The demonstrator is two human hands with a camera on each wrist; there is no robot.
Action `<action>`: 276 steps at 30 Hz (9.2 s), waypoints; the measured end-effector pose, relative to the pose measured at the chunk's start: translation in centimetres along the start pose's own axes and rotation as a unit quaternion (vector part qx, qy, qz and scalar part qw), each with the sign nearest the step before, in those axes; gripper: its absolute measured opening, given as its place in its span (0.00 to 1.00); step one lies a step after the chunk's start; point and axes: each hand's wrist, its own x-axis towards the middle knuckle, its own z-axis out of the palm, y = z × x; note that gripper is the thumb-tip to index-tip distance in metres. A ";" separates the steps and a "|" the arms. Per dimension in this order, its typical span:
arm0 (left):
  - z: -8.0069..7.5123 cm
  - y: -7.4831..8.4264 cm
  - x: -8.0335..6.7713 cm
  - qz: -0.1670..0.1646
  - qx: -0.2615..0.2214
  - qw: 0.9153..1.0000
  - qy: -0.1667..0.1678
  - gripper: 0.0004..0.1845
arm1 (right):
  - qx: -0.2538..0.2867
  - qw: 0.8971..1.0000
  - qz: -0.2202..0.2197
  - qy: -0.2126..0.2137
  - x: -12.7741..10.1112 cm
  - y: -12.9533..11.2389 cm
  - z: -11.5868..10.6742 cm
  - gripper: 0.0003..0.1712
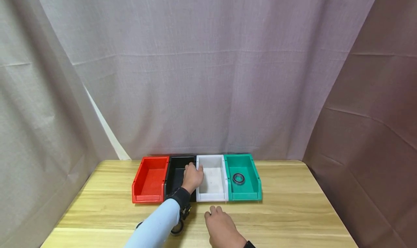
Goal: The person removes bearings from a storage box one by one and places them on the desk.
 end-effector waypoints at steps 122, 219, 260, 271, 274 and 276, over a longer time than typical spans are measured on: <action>5.5 8.8 -5.3 0.125 0.048 0.990 -0.039 0.38 | 0.105 0.951 0.121 0.264 -5.4 11.7 -3.6 0.46; 10.0 6.6 -4.4 0.117 -0.024 0.993 0.014 0.31 | 0.142 0.959 0.170 0.180 5.0 14.2 -1.3 0.19; 9.9 7.2 -4.2 0.105 -0.023 0.993 0.042 0.26 | 0.103 0.966 0.176 0.161 6.1 14.8 -1.5 0.13; 9.8 7.2 -4.1 0.089 -0.019 0.995 0.031 0.25 | 0.068 0.971 0.165 0.161 5.9 14.6 -1.6 0.17; 9.9 7.2 -3.9 0.085 -0.022 0.996 0.028 0.25 | 0.056 0.969 0.170 0.169 5.5 14.3 -1.8 0.20; 10.0 7.2 -4.0 0.084 -0.025 0.996 0.026 0.26 | 0.047 0.967 0.170 0.182 5.2 14.1 -1.8 0.20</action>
